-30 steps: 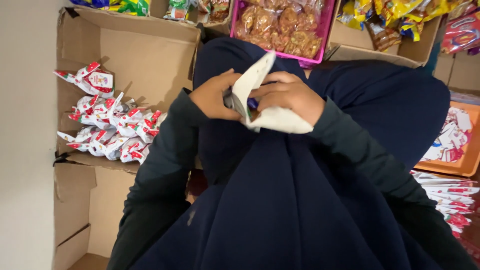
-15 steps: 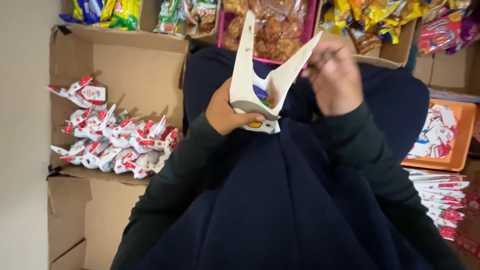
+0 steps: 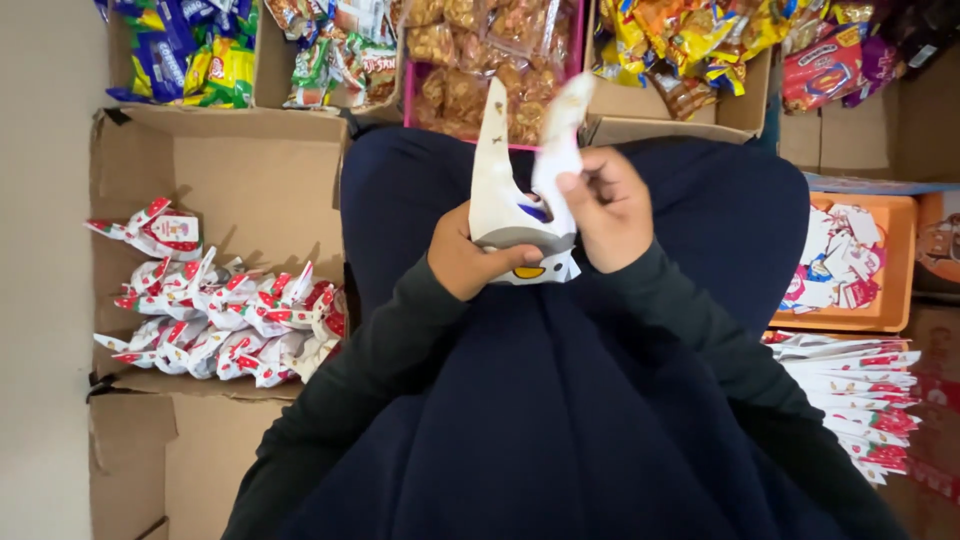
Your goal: Packing small snack items into decorative rabbit-eared gift bags while sitting on the floor.
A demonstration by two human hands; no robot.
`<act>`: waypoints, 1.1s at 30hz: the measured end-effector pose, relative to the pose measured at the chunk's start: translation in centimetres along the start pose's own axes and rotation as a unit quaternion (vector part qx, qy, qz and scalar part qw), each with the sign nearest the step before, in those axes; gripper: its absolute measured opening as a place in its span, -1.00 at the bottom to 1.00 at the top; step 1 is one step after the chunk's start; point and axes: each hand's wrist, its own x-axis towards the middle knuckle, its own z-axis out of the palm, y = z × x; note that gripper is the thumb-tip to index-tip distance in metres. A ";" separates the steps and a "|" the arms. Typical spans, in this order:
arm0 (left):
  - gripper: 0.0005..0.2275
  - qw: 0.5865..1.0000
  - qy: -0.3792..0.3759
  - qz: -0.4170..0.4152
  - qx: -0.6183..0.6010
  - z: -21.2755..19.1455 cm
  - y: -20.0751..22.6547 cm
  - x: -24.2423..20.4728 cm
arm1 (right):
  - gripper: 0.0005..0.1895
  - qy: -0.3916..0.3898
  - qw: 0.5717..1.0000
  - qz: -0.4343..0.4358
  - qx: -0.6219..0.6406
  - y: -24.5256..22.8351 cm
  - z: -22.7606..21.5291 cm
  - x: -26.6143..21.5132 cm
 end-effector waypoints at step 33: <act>-0.62 0.897 -0.073 0.200 0.388 2.1 1.3 2.1 | -0.65 0.125 0.985 0.055 -0.108 -6.1 -14.5 0.7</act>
